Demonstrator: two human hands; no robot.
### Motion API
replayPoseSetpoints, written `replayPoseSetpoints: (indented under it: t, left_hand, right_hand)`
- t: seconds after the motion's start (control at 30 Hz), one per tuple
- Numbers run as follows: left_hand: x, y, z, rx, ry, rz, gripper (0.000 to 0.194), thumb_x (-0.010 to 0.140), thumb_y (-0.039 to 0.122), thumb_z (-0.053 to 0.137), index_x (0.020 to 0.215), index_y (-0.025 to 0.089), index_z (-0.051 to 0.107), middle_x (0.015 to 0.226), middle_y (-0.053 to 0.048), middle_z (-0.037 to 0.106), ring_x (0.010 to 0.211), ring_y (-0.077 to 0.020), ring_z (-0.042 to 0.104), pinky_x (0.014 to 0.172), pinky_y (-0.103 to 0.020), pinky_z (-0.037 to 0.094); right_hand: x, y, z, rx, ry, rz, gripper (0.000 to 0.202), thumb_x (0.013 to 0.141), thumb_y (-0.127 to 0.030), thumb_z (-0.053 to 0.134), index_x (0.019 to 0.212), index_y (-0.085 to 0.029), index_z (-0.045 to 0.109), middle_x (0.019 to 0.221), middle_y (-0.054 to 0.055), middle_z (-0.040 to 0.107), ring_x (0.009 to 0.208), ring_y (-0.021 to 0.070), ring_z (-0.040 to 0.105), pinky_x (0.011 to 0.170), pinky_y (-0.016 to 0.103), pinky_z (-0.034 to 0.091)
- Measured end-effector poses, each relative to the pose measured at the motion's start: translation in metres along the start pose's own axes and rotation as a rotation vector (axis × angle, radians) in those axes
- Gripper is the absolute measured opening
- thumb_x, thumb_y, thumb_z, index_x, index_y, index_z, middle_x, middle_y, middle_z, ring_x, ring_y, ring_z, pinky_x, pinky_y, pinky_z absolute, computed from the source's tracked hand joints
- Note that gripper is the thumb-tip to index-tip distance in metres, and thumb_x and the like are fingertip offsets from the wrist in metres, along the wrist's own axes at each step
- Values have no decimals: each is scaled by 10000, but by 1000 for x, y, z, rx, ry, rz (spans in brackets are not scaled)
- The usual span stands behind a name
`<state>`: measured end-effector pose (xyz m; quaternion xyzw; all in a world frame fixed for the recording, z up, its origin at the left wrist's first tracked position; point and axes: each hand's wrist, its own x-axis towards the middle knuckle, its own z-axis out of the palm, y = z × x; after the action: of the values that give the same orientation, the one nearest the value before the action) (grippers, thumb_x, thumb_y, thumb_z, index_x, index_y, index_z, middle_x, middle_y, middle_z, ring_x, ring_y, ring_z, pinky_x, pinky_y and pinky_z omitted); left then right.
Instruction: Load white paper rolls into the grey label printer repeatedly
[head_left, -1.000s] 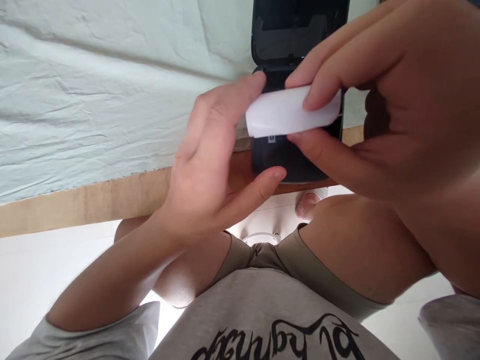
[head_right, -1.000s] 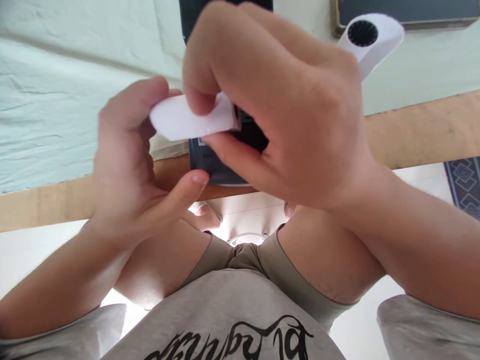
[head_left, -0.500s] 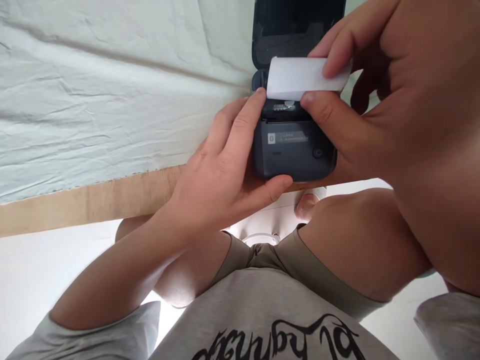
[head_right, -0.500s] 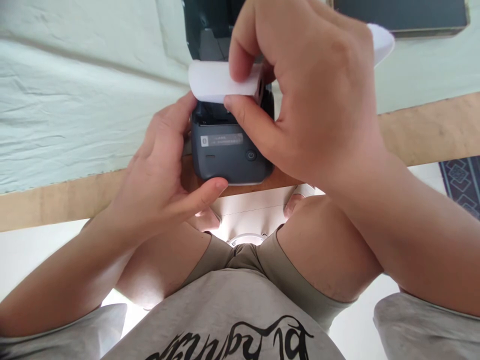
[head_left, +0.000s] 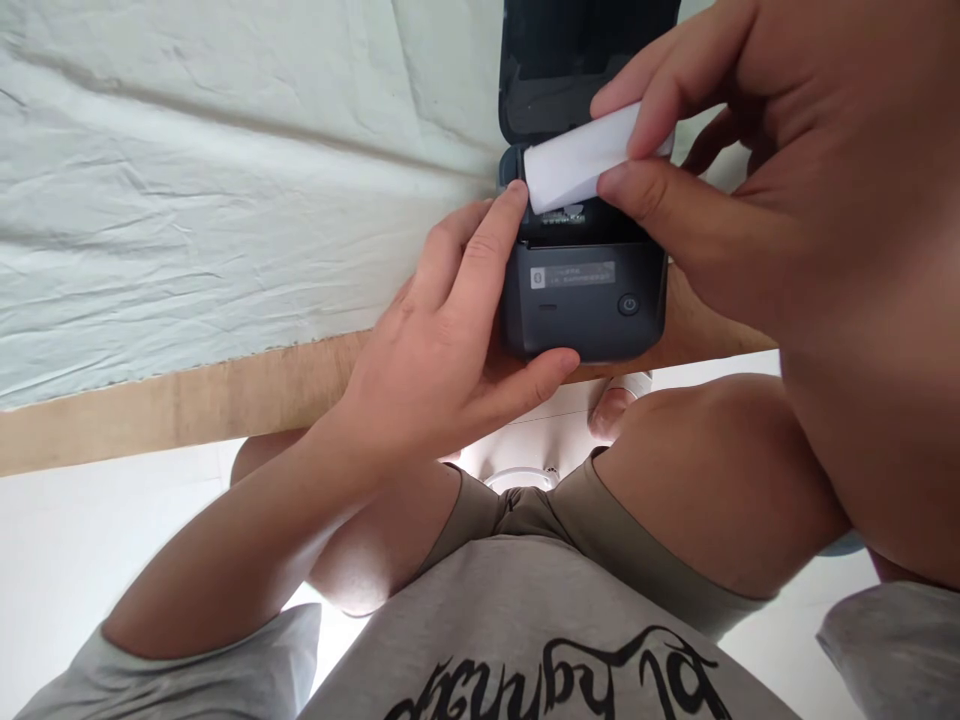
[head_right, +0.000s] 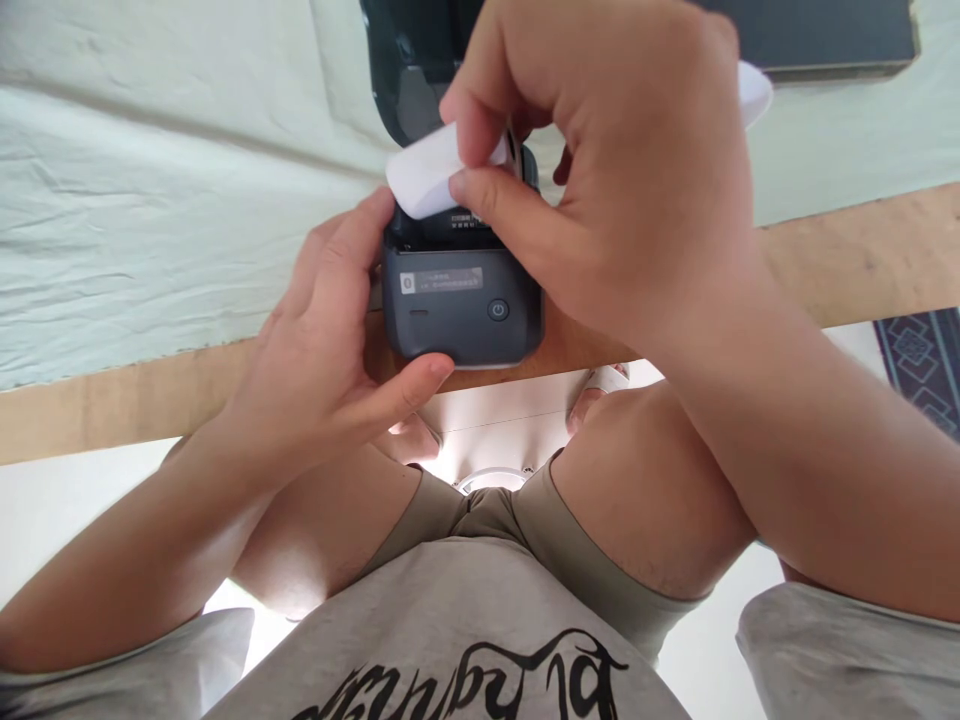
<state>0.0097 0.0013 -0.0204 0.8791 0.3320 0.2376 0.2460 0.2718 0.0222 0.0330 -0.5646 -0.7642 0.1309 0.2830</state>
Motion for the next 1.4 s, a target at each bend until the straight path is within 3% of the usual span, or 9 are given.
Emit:
replayPoseSetpoints:
  t: [0.13,0.37,0.57,0.7,0.77,0.9,1.03,1.23,1.4]
  left_hand:
    - [0,2,-1,-10,10,-13,1013,1053,658,716,1856,280,229,1820,-172,443,1666,-465,495,1275,-622,586]
    - [0,3,-2,18,17,-20,1003,1051,663,714,1857,288,250,1798,-161,475,1624,-428,553,1170,-546,671]
    - [0,2,-1,22,37,-6,978,1063,694,683,1850,292,264,1786,-165,484,1638,-432,536,1202,-569,652]
    - [0,1,-2,33,8,12,1021,1059,703,686,1859,263,230,1793,-194,464,1633,-443,536,1184,-570,660]
    - [0,1,-2,27,3,9,1028,1059,700,686,1860,256,219,1796,-195,455,1634,-449,533,1189,-575,654]
    - [-1,0,-2,11,6,-1,1017,1057,705,685,1860,293,217,1808,-170,445,1640,-461,521,1203,-588,638]
    - [-1,1,-1,19,18,4,1028,1043,709,699,1858,302,224,1806,-174,451,1630,-465,532,1190,-596,644]
    - [-1,4,8,25,69,-11,1009,1069,713,656,1850,250,216,1795,-203,454,1631,-458,532,1215,-601,625]
    - [0,7,11,5,93,-18,941,1083,705,626,1837,304,230,1786,-167,465,1623,-429,547,1221,-566,628]
  right_hand:
    - [-2,3,7,206,129,-74,247,878,-342,699,984,-122,730,1165,-2,777,979,23,670,786,210,434]
    - [-3,2,2,97,26,-23,260,849,-408,717,945,-166,727,1092,-23,762,927,25,614,883,238,474]
    - [-1,-2,-1,-66,-13,67,303,887,-469,720,952,-173,726,1210,-40,768,1075,110,674,1333,528,490]
    - [1,-9,-1,-164,-59,113,254,883,-411,700,1036,-219,761,1228,-52,765,1332,254,697,1344,646,451]
    - [2,-10,-1,-150,-65,125,257,884,-416,698,1052,-238,776,1231,-52,765,1351,270,683,1352,667,426]
    - [3,-3,-3,-51,-60,109,261,895,-455,725,1007,-225,777,1193,-37,766,1134,145,689,1390,574,449]
    - [2,3,-2,65,-42,67,254,896,-452,722,969,-213,769,1103,-49,767,1035,68,664,1148,351,528]
    - [-1,10,3,99,-28,-53,241,891,-419,689,927,-187,744,1054,-36,770,997,59,654,971,304,470]
    - [-11,16,8,77,64,-243,284,935,-476,655,909,-212,759,983,-47,752,886,43,595,1030,307,505]
